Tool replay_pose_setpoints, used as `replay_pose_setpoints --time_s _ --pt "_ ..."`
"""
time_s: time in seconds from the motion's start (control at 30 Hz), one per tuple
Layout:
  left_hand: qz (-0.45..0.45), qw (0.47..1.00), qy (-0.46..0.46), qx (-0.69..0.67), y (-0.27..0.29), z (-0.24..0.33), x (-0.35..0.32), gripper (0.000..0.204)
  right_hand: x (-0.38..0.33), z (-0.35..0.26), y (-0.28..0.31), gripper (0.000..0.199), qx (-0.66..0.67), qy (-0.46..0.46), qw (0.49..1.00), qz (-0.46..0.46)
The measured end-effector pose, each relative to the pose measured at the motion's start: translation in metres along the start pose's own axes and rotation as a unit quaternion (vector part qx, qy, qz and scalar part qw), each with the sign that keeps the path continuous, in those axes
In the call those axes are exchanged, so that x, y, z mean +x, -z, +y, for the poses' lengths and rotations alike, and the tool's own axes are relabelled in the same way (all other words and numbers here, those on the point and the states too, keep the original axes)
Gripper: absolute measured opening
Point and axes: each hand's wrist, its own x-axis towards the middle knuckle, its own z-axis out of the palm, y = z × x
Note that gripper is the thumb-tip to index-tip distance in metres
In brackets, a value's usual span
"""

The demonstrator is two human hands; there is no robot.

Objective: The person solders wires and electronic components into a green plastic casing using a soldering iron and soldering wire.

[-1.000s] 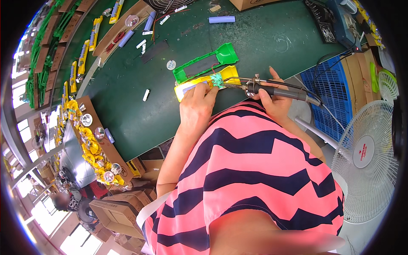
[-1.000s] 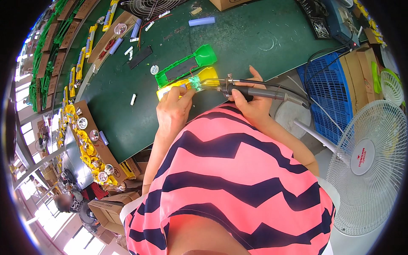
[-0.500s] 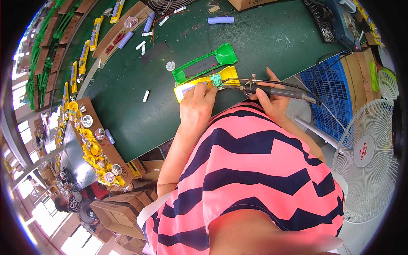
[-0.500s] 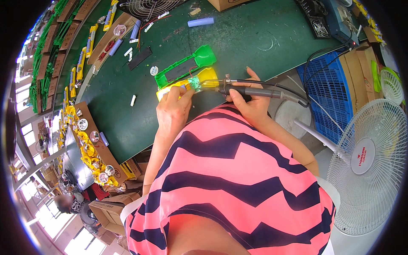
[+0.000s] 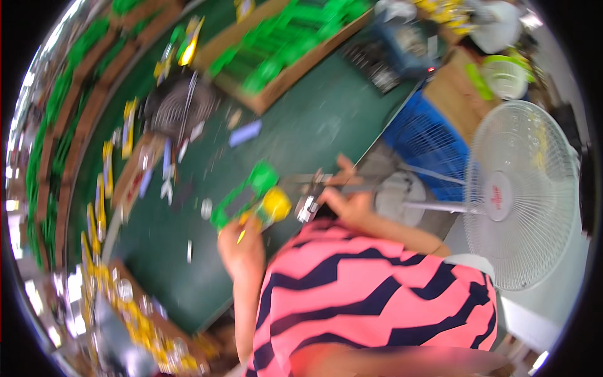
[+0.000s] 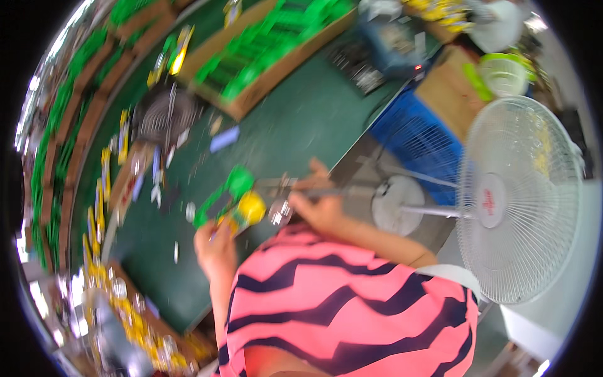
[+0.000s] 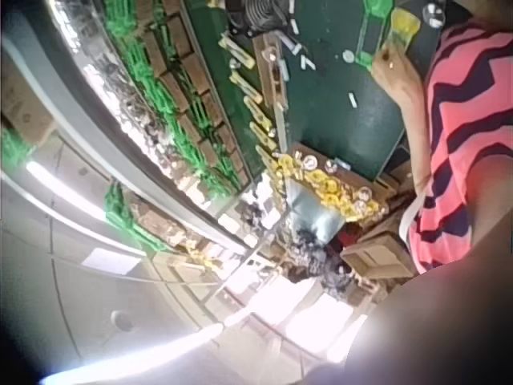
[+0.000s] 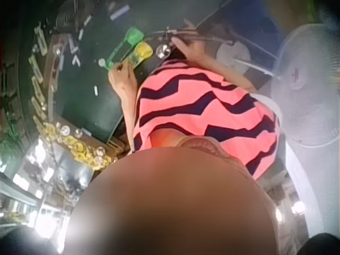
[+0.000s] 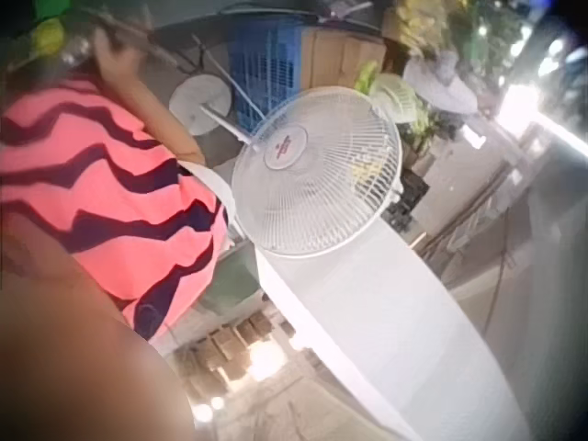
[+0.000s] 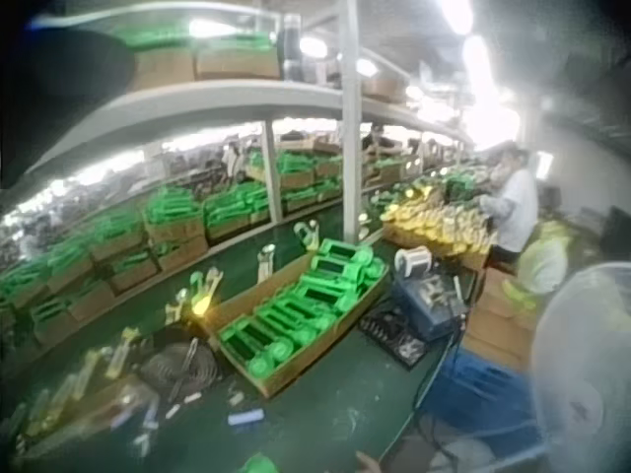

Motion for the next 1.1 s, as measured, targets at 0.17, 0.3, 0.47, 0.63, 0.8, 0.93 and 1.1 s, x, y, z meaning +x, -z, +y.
replay_pose_setpoints --time_s 0.17,0.3,0.47,0.63,0.8,0.93,1.1 --pt "-0.035 0.991 -0.002 0.126 0.01 -0.03 0.046 0.039 0.006 0.012 0.017 0.018 0.019 0.036 0.999 0.011" --pt "-0.059 0.983 -0.015 0.175 0.001 -0.058 0.046 0.037 0.007 0.014 0.027 0.019 -0.029 0.035 0.999 0.013" --pt "0.145 0.987 -0.047 0.05 0.003 -0.053 0.001 0.027 0.022 0.021 0.032 0.019 -0.014 0.003 0.999 0.048" --pt "0.038 0.987 -0.115 -0.103 -0.005 -0.045 -0.018 0.037 0.04 0.034 0.039 0.019 -0.071 0.028 0.996 0.056" --pt "-0.007 0.973 -0.181 -0.142 0.016 -0.045 0.025 0.045 0.057 0.031 0.047 0.022 0.025 -0.055 0.992 0.111" --pt "0.044 0.978 -0.194 -0.07 0.088 -0.034 0.136 0.044 0.069 0.045 0.068 0.024 -0.093 0.021 0.989 0.117" --pt "0.114 0.992 -0.052 0.028 0.082 -0.074 0.309 0.041 0.075 0.027 0.069 0.036 0.046 -0.086 0.982 0.163"
